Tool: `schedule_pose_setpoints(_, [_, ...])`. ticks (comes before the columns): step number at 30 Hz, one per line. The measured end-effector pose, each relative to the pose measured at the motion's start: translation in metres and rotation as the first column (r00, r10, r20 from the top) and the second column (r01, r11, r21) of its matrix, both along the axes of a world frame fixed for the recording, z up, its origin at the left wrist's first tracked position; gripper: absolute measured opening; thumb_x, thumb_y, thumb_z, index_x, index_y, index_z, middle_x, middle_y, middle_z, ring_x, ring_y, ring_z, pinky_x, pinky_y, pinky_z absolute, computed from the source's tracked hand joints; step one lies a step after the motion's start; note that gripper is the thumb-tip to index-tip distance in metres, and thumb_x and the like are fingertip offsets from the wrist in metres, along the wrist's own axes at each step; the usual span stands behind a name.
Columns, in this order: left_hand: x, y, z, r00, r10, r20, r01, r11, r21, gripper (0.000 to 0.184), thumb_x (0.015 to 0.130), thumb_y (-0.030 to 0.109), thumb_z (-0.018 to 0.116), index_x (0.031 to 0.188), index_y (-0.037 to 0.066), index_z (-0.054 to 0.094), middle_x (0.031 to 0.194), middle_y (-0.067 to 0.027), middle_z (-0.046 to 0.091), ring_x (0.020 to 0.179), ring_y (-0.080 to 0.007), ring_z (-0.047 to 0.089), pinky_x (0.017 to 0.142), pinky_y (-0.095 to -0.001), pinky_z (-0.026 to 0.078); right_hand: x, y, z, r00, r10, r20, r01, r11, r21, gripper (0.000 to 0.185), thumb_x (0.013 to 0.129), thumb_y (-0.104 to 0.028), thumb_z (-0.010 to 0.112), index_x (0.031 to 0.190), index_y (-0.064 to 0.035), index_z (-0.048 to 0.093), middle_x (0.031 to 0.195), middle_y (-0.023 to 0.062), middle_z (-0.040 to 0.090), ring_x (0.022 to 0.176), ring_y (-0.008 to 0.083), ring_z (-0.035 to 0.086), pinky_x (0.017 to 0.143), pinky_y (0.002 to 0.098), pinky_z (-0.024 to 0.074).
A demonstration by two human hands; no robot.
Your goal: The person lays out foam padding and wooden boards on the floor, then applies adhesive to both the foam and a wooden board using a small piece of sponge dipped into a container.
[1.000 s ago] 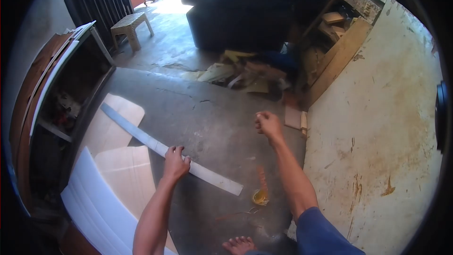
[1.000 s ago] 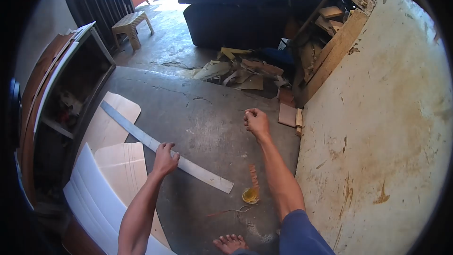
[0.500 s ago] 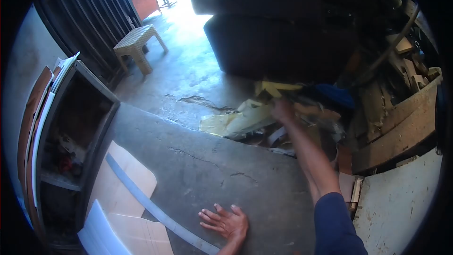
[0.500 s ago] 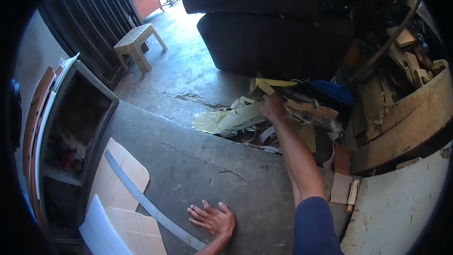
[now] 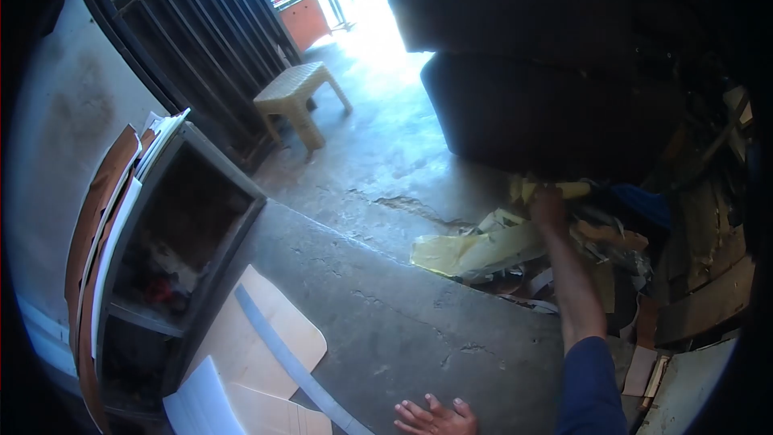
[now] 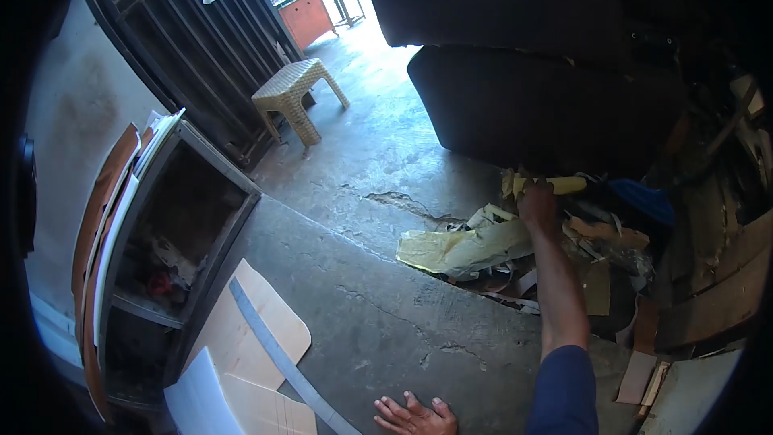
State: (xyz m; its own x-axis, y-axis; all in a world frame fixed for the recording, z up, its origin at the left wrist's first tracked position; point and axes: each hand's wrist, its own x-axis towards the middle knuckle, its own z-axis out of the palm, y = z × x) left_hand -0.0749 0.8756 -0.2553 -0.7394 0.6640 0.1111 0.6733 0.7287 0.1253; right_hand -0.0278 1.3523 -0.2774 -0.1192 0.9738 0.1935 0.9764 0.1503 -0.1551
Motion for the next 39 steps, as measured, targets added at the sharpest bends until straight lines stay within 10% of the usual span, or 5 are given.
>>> schedule_pose_setpoints(8, [0.001,-0.002,-0.002,0.998,0.037,0.057,-0.037,0.999,0.005,0.062,0.083,0.031,0.060,0.128,-0.004,0.038,0.143,-0.0385,0.023,0.143,-0.0536,0.007,0.112,-0.0700,0.002,0.023,-0.147,0.125,-0.170,-0.168,-0.971,-0.329,0.939,-0.105,0.028,0.095,-0.021,0.064,0.117,-0.0042,0.065,0.108,0.0050,0.063,0.100,0.0152,0.060,0.085,0.0283,0.0489])
schedule_pose_setpoints(19, [-0.027,-0.036,0.020,0.941,0.040,0.336,-0.051,0.998,0.025,0.078,0.094,0.057,0.047,0.144,-0.002,0.037,0.152,-0.0323,0.023,0.146,-0.0445,0.014,0.115,-0.0637,0.006,0.104,-0.509,0.198,0.231,-0.079,-0.970,-0.208,0.970,-0.129,0.035,0.093,-0.008,0.063,0.128,-0.0023,0.057,0.102,0.0045,0.059,0.091,0.0143,0.059,0.081,0.0267,0.0502])
schedule_pose_setpoints(21, [-0.075,-0.079,0.029,-0.058,-0.412,0.910,0.082,0.906,0.415,0.071,0.099,0.056,0.043,0.145,0.003,0.037,0.147,-0.0230,0.040,0.138,-0.0311,0.037,0.113,-0.0480,0.028,0.121,-0.564,0.169,0.308,-0.070,-0.949,-0.354,0.917,-0.183,0.036,0.095,-0.010,0.061,0.129,0.0002,0.057,0.103,0.0079,0.062,0.091,0.0168,0.062,0.076,0.0285,0.0532])
schedule_pose_setpoints(23, [-0.054,-0.179,0.139,-0.119,-0.399,0.909,0.071,0.910,0.408,0.058,0.103,0.050,0.042,0.142,0.007,0.044,0.131,-0.0138,0.057,0.122,-0.0188,0.051,0.102,-0.0341,0.040,0.112,-0.614,0.163,0.317,-0.070,-0.946,-0.578,0.776,-0.252,0.034,0.095,-0.018,0.063,0.125,-0.0016,0.059,0.107,0.0102,0.064,0.096,0.0199,0.063,0.079,0.0302,0.0526])
schedule_pose_setpoints(39, [-0.071,-0.566,0.247,0.766,-0.533,-0.359,0.621,0.758,0.201,0.009,0.082,0.012,0.066,0.078,0.010,0.058,0.063,-0.0009,0.048,0.061,-0.0148,0.054,0.050,-0.0283,0.045,-0.028,-0.897,0.226,0.391,-0.350,-0.851,-0.901,0.042,-0.431,0.031,0.097,-0.028,0.063,0.112,-0.0018,0.065,0.096,0.0079,0.066,0.093,0.0241,0.066,0.082,0.0402,0.0559])
